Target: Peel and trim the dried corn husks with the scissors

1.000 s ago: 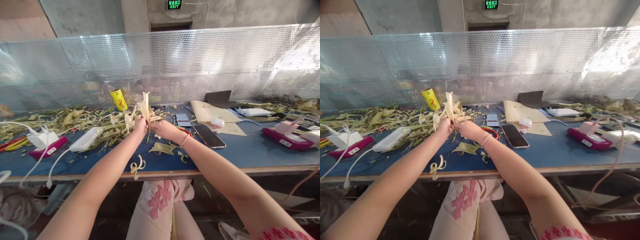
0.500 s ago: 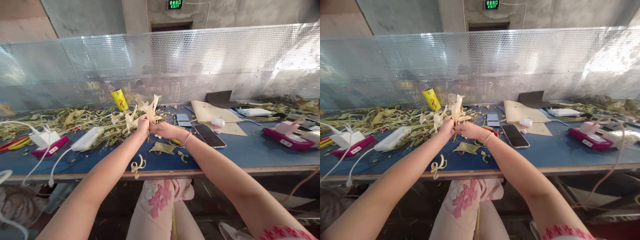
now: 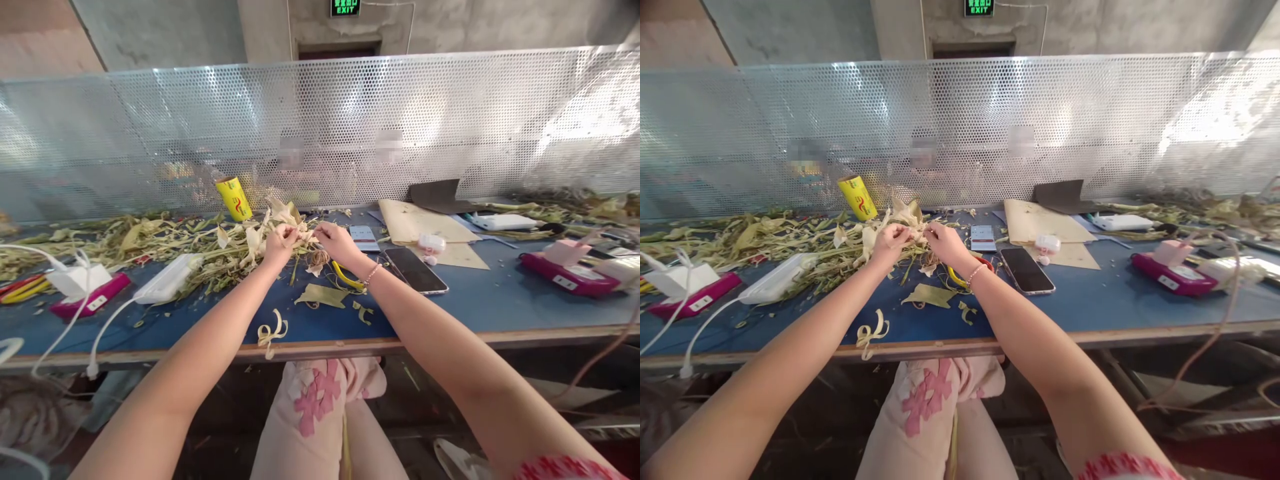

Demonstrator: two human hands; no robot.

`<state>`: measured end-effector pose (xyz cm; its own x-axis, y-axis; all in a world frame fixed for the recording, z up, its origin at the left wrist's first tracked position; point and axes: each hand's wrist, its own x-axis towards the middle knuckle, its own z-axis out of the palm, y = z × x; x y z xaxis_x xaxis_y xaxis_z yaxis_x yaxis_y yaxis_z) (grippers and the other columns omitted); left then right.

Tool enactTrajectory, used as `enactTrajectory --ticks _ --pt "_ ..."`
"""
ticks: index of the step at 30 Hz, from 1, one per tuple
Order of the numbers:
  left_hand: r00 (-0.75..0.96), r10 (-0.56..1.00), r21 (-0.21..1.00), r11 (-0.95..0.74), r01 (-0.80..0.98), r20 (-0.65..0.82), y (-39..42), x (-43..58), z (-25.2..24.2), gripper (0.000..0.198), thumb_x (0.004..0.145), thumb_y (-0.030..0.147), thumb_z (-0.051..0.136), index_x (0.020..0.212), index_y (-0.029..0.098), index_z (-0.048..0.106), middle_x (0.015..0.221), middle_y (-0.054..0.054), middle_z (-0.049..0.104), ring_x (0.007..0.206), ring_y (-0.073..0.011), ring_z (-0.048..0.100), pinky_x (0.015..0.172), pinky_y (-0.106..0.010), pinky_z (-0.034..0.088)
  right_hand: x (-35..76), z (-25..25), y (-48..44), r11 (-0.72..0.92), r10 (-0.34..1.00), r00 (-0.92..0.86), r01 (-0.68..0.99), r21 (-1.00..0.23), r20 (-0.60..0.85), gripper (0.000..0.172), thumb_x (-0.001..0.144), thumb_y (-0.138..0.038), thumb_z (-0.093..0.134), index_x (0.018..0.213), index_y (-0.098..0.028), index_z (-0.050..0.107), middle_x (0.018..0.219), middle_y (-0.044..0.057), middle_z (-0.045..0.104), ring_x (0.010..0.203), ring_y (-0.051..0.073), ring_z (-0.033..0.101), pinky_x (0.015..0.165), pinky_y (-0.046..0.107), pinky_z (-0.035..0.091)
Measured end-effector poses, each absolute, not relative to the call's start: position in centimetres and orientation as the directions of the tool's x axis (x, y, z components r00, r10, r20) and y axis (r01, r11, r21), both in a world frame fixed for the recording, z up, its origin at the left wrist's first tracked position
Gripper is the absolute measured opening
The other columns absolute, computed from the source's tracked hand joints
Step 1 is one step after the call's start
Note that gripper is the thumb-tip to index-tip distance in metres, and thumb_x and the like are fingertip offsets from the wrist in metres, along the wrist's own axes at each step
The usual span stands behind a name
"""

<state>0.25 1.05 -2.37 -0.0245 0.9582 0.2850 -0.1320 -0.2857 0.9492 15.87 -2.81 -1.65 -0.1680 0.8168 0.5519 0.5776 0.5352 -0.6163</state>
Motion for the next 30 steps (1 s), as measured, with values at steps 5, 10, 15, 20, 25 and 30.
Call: enactTrajectory --ticks 5,10,15,20,25,30 --pt "-0.011 0.892 0.891 -0.45 0.067 0.451 -0.2 0.6 -2.0 0.011 0.062 0.01 0.069 0.062 0.016 0.059 0.057 0.001 0.058 0.057 -0.0089 0.053 0.057 -0.018 0.041 16.1 -1.6 -2.9 0.529 0.811 -0.179 0.631 -0.568 0.557 0.021 0.078 -0.026 0.042 0.073 -0.016 0.059 0.062 -0.001 0.052 0.058 0.011 0.043 0.059 0.022 0.032" --pt "0.056 0.879 0.877 -0.476 0.067 0.473 0.1 0.9 -2.2 0.013 0.062 0.014 0.069 0.062 0.016 0.057 0.055 0.002 0.057 0.052 -0.0081 0.051 0.053 -0.019 0.04 16.1 -1.8 -2.5 0.576 0.767 -0.199 0.633 -0.517 0.61 0.017 0.077 -0.023 0.045 0.07 -0.016 0.058 0.068 0.001 0.056 0.063 0.011 0.046 0.064 0.022 0.035" --pt "0.101 0.9 0.902 -0.429 0.048 0.423 0.6 1.1 -2.5 0.013 0.061 0.013 0.07 0.061 0.015 0.057 0.055 0.002 0.057 0.052 -0.0071 0.05 0.054 -0.018 0.04 16.2 -2.0 -2.2 0.599 0.748 -0.196 0.609 -0.52 0.634 0.013 0.077 -0.022 0.047 0.071 -0.016 0.057 0.071 0.002 0.057 0.068 0.012 0.049 0.067 0.023 0.037" --pt "0.128 0.908 0.912 -0.408 0.043 0.4 -0.1 1.2 -2.4 0.009 0.062 0.012 0.069 0.063 0.014 0.061 0.056 0.002 0.057 0.053 -0.0067 0.049 0.053 -0.017 0.039 16.3 -2.0 -2.0 0.562 0.781 -0.16 0.6 -0.57 0.603 0.012 0.077 -0.023 0.048 0.074 -0.016 0.057 0.07 0.001 0.058 0.066 0.012 0.049 0.066 0.023 0.037" --pt "0.158 0.916 0.925 -0.378 0.031 0.368 -0.3 1.3 -2.6 0.011 0.06 0.013 0.071 0.066 0.014 0.062 0.059 0.001 0.06 0.058 -0.0083 0.054 0.059 -0.019 0.043 16.4 -1.9 -2.1 0.525 0.809 -0.141 0.611 -0.593 0.571 0.013 0.075 -0.02 0.048 0.074 -0.015 0.059 0.07 0.002 0.059 0.065 0.012 0.049 0.065 0.023 0.037" --pt "0.184 0.931 0.948 -0.318 -0.011 0.315 0.0 1.6 -2.9 0.022 0.054 0.014 0.074 0.065 0.015 0.056 0.055 0.002 0.058 0.052 -0.0085 0.053 0.054 -0.02 0.043 16.3 -1.7 -2.4 0.538 0.804 -0.168 0.615 -0.576 0.571 0.017 0.076 -0.015 0.047 0.078 -0.015 0.064 0.074 0.003 0.063 0.069 0.012 0.053 0.068 0.023 0.039"
